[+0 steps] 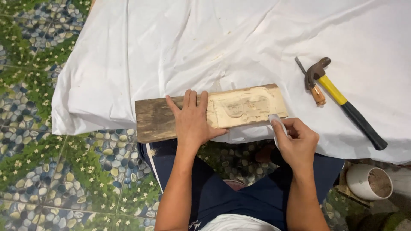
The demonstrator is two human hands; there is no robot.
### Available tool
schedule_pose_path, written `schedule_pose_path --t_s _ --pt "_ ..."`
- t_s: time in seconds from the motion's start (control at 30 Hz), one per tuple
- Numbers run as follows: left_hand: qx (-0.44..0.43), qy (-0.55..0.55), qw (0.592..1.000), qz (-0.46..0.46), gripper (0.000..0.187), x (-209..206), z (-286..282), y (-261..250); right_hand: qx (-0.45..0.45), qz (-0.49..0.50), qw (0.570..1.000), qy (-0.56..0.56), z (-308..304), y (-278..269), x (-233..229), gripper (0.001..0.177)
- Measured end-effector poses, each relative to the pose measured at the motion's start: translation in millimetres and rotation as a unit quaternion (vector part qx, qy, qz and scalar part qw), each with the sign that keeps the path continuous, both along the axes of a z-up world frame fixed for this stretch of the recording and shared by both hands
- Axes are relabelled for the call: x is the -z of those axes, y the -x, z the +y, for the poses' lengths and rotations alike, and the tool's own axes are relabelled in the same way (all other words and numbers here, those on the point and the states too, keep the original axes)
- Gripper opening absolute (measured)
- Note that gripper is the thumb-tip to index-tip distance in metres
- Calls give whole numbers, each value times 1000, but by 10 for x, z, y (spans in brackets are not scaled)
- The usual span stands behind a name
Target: The person hand-sands a small, shaped piece of wood to smooth its surface using a small piece of sandpaper.
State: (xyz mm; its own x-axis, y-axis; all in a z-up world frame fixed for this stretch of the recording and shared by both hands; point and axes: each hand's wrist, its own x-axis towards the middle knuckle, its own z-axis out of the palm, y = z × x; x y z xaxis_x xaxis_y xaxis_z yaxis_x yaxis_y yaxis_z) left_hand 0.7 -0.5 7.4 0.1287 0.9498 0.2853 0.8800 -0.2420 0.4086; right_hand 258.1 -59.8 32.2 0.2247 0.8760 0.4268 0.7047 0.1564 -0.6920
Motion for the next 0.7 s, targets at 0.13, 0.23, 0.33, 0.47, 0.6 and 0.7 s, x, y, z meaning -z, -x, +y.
schedule_pose_path --t_s 0.13,0.23,0.33,0.47,0.6,0.7 --pt "-2 -4 1000 8 117 -13 -25 5 12 3 1000 -21 51 54 85 10" --pt "-2 0 1000 -3 117 -41 -33 -5 -1 -27 1000 0 21 -74 157 15" --pt "-3 7 1000 10 117 58 29 -3 -8 -46 999 -13 46 -61 60 17" --pt "24 4 999 40 115 -50 -67 -34 -22 -82 996 1 172 22 -380 20" --pt "-3 -38 998 41 120 -58 -14 -78 -139 -372 905 150 -37 200 -1349 13" --pt "-26 -45 997 53 128 31 10 -80 -157 -573 795 126 -531 352 -1812 5"
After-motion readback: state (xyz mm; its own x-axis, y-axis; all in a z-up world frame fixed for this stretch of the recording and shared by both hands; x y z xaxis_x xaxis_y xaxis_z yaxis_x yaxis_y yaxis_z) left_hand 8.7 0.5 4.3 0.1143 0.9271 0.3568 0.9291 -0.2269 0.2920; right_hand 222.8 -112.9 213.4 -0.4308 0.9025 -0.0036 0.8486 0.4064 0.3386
